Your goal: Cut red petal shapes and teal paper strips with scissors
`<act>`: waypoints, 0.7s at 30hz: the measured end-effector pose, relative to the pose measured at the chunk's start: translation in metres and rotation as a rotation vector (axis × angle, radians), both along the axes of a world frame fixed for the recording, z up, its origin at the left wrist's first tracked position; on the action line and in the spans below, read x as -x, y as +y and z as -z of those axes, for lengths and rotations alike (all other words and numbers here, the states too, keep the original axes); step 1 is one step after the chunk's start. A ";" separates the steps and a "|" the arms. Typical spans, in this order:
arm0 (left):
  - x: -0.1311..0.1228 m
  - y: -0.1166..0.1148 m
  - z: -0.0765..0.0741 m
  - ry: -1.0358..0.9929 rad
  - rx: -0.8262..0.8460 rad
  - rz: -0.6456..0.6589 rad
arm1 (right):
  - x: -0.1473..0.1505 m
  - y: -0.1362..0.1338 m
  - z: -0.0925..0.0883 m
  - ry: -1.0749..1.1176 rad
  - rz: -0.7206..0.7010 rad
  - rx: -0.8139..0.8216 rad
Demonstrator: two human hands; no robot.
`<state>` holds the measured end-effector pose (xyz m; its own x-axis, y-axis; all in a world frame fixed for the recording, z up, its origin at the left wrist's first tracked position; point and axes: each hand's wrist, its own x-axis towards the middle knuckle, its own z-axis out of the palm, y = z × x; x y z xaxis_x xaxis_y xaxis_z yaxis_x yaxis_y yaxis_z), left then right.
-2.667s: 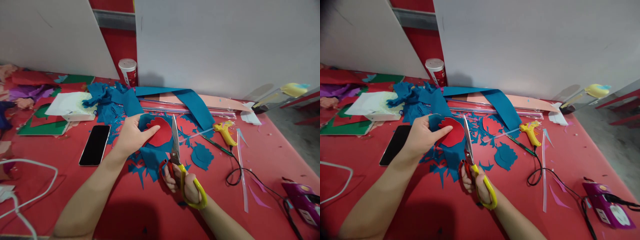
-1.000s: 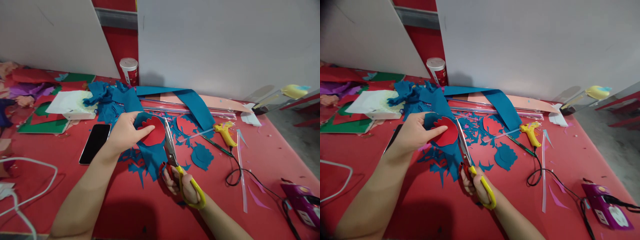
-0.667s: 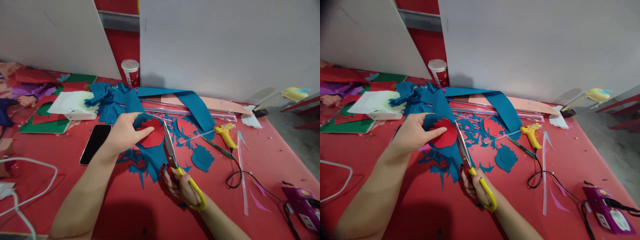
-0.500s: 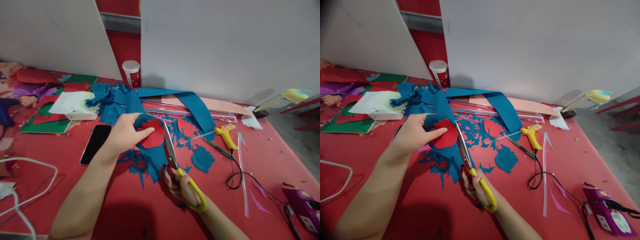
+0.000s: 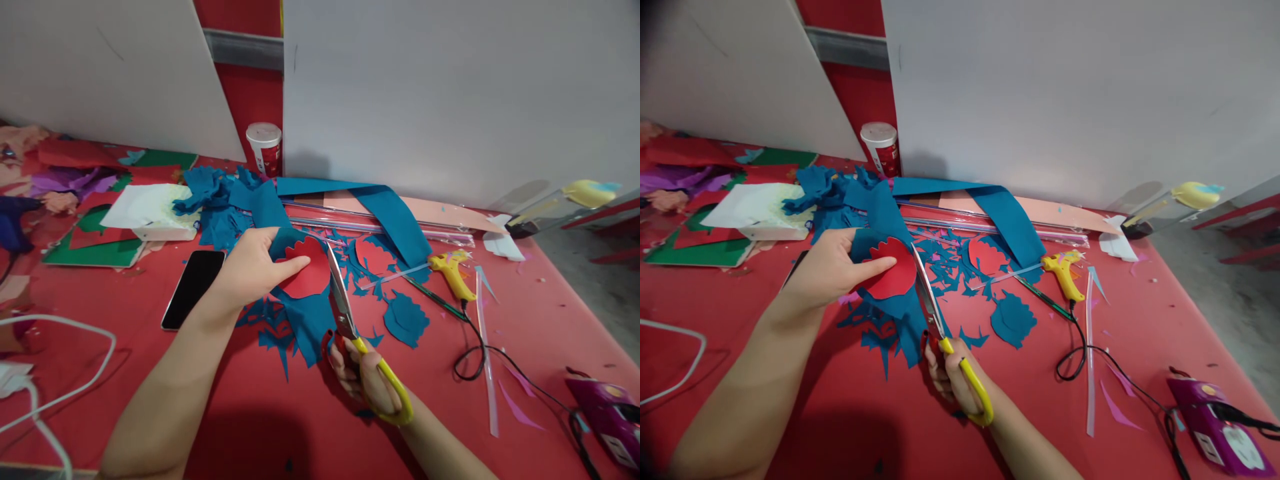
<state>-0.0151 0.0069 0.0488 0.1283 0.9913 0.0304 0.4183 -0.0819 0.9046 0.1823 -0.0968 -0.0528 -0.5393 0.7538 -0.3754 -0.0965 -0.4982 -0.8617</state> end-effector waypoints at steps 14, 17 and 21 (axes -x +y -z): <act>-0.004 0.000 0.001 -0.141 0.085 0.019 | 0.005 0.003 -0.007 0.063 0.034 -0.005; -0.005 -0.001 0.002 -0.175 0.097 0.017 | 0.005 0.003 -0.006 0.048 0.041 -0.013; -0.006 0.000 0.001 -0.190 0.108 0.013 | 0.004 0.003 -0.005 0.044 0.041 -0.018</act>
<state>-0.0088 0.0064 0.0476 0.1427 0.9885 -0.0509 0.2386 0.0155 0.9710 0.1782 -0.0939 -0.0477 -0.5236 0.7820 -0.3382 -0.1548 -0.4777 -0.8648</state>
